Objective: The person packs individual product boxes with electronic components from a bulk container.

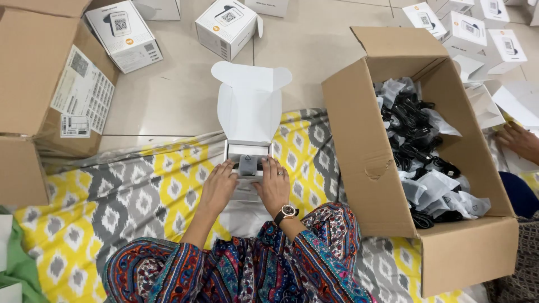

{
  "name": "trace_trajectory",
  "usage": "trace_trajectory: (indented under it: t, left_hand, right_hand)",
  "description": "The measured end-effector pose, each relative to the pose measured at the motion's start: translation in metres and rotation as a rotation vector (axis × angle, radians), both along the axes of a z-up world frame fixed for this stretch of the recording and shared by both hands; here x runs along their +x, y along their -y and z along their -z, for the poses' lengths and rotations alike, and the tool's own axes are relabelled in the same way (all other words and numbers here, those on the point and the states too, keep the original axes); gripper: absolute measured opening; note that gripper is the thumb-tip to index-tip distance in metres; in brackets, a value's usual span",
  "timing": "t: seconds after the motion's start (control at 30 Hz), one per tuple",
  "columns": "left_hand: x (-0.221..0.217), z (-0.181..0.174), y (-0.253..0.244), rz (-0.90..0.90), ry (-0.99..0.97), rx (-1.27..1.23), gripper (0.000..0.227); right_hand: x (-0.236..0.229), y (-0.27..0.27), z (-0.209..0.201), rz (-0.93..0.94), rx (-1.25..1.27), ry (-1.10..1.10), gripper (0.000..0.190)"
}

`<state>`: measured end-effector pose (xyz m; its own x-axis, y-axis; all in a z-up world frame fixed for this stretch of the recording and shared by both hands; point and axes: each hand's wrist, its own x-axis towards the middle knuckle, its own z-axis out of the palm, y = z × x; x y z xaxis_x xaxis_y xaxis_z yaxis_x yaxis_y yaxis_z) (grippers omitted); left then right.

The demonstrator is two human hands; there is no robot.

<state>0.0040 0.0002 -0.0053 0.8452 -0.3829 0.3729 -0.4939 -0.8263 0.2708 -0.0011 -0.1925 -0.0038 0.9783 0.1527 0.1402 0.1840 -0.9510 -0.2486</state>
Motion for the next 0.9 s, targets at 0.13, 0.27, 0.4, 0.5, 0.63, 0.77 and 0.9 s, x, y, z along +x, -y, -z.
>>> trace_trajectory:
  t: [0.13,0.27,0.4,0.5,0.63,0.77,0.9]
  left_hand:
    - [0.028,-0.007,0.01,-0.046,-0.147,0.079,0.017]
    - [0.049,-0.013,0.012,-0.096,-0.253,0.078,0.023]
    - [0.049,-0.012,0.014,-0.098,-0.238,-0.017,0.031]
    - [0.051,-0.004,0.012,-0.102,-0.265,0.044,0.025]
    - [0.064,-0.021,0.017,-0.116,-0.345,0.123,0.021]
    - [0.078,-0.014,0.013,-0.115,-0.501,0.102,0.023]
    - [0.071,-0.021,0.008,-0.063,-0.594,0.042,0.026]
  right_hand:
    - [0.001,0.005,0.02,-0.029,-0.134,0.161,0.077]
    - [0.004,0.001,0.017,-0.026,-0.2,0.067,0.089]
    - [0.01,-0.002,0.016,-0.059,-0.257,0.019,0.108]
    - [0.01,-0.005,0.007,-0.089,-0.409,-0.053,0.114]
    - [0.01,-0.004,0.005,-0.117,-0.427,-0.02,0.113]
    - [0.012,-0.005,0.007,-0.112,-0.433,-0.032,0.105]
    - [0.015,0.003,0.032,-0.136,-0.357,0.167,0.089]
